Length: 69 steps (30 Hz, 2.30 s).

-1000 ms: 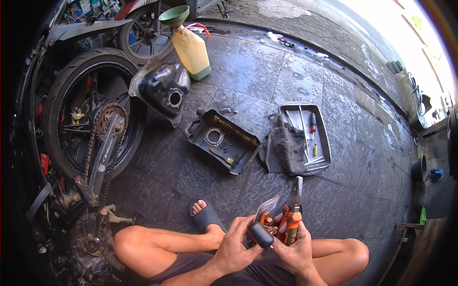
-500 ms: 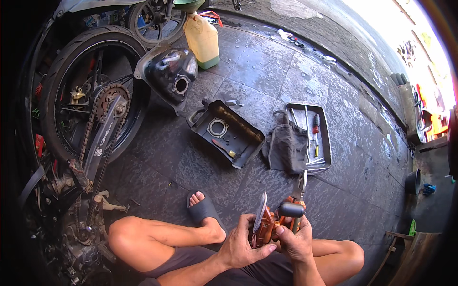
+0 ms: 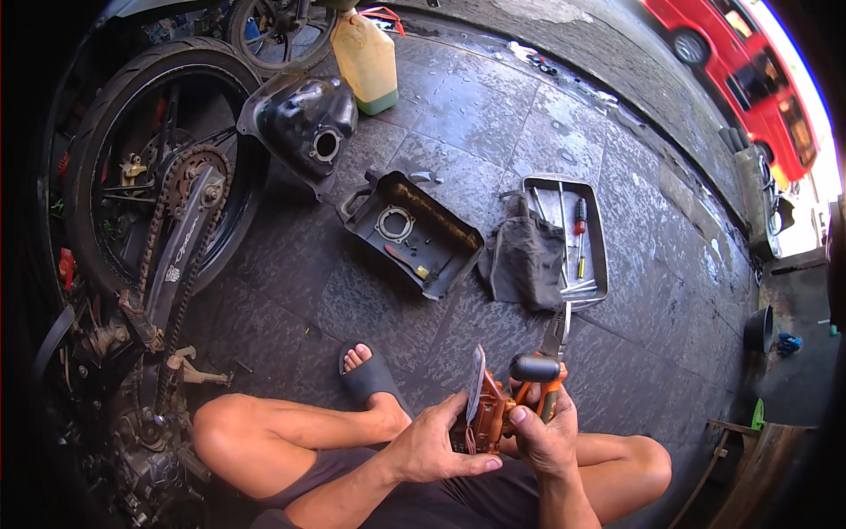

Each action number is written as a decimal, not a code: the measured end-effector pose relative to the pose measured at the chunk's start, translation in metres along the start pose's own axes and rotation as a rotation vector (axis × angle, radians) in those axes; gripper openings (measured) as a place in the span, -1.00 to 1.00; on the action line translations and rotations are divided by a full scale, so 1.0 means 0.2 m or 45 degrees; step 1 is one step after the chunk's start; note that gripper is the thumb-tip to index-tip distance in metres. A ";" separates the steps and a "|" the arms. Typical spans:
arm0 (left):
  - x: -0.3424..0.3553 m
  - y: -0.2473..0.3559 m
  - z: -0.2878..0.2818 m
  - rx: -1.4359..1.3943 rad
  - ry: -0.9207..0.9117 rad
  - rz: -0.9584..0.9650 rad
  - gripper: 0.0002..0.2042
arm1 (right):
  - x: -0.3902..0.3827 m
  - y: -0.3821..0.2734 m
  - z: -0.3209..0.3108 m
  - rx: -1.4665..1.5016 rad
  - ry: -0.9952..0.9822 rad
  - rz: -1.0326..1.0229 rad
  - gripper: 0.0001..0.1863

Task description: Repairing a motorcycle fuel pump assembly by inspecting the float and wiring.

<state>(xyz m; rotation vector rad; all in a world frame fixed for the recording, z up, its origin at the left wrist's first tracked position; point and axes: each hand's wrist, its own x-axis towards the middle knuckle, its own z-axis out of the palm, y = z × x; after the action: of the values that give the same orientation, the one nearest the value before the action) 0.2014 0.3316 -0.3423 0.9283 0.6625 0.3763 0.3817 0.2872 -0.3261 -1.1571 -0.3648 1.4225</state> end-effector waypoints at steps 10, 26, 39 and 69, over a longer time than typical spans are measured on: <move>-0.01 -0.12 -0.04 -0.422 -0.056 -0.035 -0.23 | -0.10 -0.01 0.13 -0.382 0.045 -0.184 -0.59; 0.01 -0.17 -0.07 -0.294 -0.214 0.250 -0.42 | -0.17 -0.14 0.15 -0.947 -0.126 -0.700 -0.45; -0.04 -0.18 -0.12 -0.675 -0.127 0.245 -0.25 | -0.17 -0.22 0.08 -0.555 -0.175 -0.145 -0.55; 0.09 -0.08 -0.20 -1.098 0.066 0.047 -0.02 | 1.71 0.20 -1.45 -2.185 0.815 -0.100 -0.51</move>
<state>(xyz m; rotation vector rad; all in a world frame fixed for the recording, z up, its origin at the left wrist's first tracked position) 0.1882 0.3565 -0.3792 0.1089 0.4565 0.6508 0.6583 0.4643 -0.6330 -2.7568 -1.2219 0.2962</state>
